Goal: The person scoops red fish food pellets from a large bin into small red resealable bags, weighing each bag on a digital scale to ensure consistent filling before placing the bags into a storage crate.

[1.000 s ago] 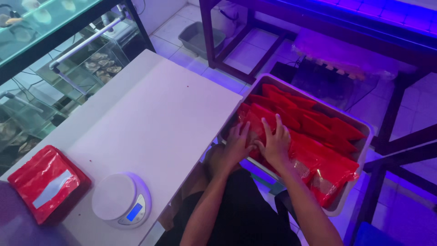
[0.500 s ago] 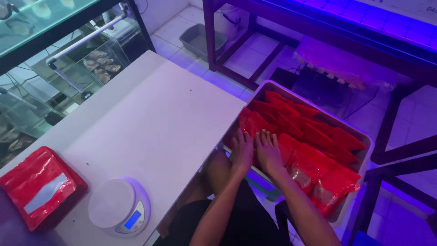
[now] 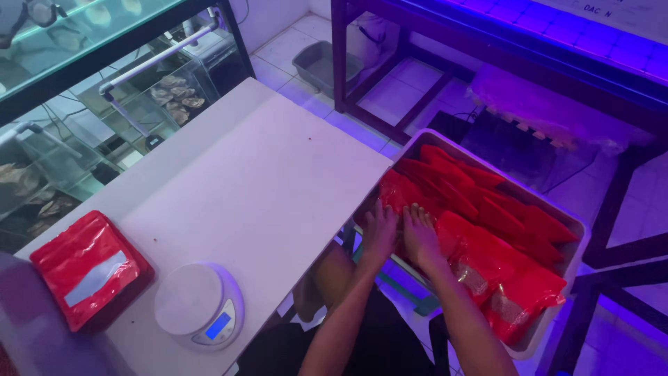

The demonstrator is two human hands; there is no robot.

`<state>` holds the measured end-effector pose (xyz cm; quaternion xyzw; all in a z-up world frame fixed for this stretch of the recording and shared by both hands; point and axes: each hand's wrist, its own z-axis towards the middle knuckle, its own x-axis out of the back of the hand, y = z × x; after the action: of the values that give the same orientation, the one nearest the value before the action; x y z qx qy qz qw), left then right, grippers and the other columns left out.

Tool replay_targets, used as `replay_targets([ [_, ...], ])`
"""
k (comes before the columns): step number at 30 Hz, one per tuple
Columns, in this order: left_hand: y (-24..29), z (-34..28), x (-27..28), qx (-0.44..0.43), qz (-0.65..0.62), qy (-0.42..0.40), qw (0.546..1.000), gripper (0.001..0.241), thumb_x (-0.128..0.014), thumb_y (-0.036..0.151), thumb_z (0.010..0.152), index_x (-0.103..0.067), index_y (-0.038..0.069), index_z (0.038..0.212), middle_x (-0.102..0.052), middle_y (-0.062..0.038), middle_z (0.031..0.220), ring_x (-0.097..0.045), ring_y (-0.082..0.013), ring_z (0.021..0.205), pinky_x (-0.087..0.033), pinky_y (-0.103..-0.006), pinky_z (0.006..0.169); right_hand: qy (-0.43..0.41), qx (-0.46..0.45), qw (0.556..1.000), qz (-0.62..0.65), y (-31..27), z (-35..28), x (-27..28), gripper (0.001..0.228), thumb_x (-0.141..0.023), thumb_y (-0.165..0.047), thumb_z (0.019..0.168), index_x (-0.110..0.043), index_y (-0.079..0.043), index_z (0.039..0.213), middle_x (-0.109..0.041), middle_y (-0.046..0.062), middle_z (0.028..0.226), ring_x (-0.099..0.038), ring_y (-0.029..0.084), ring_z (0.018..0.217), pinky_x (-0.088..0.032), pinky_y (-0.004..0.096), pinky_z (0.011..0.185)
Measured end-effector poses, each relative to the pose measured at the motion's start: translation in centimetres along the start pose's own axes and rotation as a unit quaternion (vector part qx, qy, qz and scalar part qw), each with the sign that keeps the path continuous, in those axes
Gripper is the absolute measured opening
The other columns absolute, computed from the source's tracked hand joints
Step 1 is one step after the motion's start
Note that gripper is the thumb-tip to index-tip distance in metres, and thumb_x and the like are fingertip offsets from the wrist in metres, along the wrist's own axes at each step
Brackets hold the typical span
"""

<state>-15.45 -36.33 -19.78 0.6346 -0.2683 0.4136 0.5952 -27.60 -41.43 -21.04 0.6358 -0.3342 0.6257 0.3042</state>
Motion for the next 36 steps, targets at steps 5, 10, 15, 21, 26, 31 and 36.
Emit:
replay_targets([
  [5,-1.6,-1.2,1.3,-0.032,-0.064,-0.013,0.997,0.085,-0.077,0.015,0.084,-0.031,0.001,0.155,-0.020,-0.030,0.160,-0.047,-0.0559,0.126,-0.057,-0.0636,0.094,0.047,-0.008,0.981,0.190,0.3,-0.3,0.6,0.075,-0.067,-0.032,0.094,-0.039,0.000,0.156,-0.046,0.031,0.153,-0.041,0.050,0.144,-0.032,0.057,0.120],
  [10,0.5,-4.0,7.5,-0.094,-0.268,0.096,0.954,0.077,-0.060,0.000,0.085,-0.034,0.000,0.158,-0.037,-0.034,0.151,-0.040,-0.0539,0.140,-0.037,-0.0576,0.118,0.198,0.027,0.853,0.483,-5.4,-2.8,7.4,0.061,-0.066,-0.028,0.097,-0.051,-0.007,0.152,-0.053,0.022,0.149,-0.046,0.041,0.142,-0.032,0.048,0.120],
  [15,2.5,-9.3,15.4,-0.081,-0.503,0.295,0.809,0.044,-0.062,0.011,0.102,-0.055,-0.001,0.144,-0.054,-0.023,0.140,-0.063,-0.0342,0.118,-0.058,-0.0397,0.099,0.148,0.177,0.629,0.742,-12.5,-4.8,14.3,0.084,-0.056,-0.056,0.095,-0.033,-0.004,0.156,-0.041,0.021,0.159,-0.042,0.038,0.146,-0.030,0.052,0.120],
  [21,0.9,-16.4,24.7,-0.046,-0.473,0.416,0.775,0.042,-0.065,0.021,0.100,-0.058,0.001,0.136,-0.056,-0.015,0.141,-0.061,-0.0245,0.122,-0.055,-0.0361,0.103,0.067,0.319,0.523,0.788,-19.8,-4.9,18.3,0.085,-0.057,-0.054,0.094,-0.029,0.000,0.153,-0.039,0.031,0.156,-0.042,0.048,0.144,-0.031,0.058,0.121],
  [26,-2.1,-21.3,27.9,0.013,-0.430,0.513,0.743,0.040,-0.065,0.021,0.100,-0.059,0.001,0.134,-0.058,-0.016,0.137,-0.063,-0.0272,0.121,-0.056,-0.0392,0.100,0.016,0.348,0.589,0.729,-25.4,-4.3,20.6,0.075,-0.059,-0.047,0.095,-0.038,0.001,0.149,-0.050,0.029,0.148,-0.052,0.047,0.137,-0.039,0.058,0.116],
  [31,-5.7,-24.8,28.2,0.068,-0.393,0.579,0.711,0.040,-0.064,0.021,0.100,-0.058,0.000,0.133,-0.062,-0.016,0.129,-0.065,-0.0258,0.117,-0.058,-0.0387,0.094,-0.006,0.415,0.647,0.639,-30.8,-2.4,21.6,0.048,-0.063,-0.015,0.097,-0.052,0.002,0.141,-0.062,0.021,0.140,-0.058,0.041,0.133,-0.045,0.053,0.113],
  [36,-5.6,-27.6,28.4,0.104,-0.407,0.616,0.666,0.038,-0.067,0.022,0.098,-0.061,0.001,0.129,-0.067,-0.013,0.122,-0.067,-0.0208,0.112,-0.059,-0.0328,0.091,0.057,0.553,0.704,0.441,-37.3,-0.3,22.4,0.039,-0.074,-0.021,0.093,-0.068,-0.010,0.129,-0.069,0.010,0.128,-0.067,0.031,0.122,-0.052,0.047,0.105],
])
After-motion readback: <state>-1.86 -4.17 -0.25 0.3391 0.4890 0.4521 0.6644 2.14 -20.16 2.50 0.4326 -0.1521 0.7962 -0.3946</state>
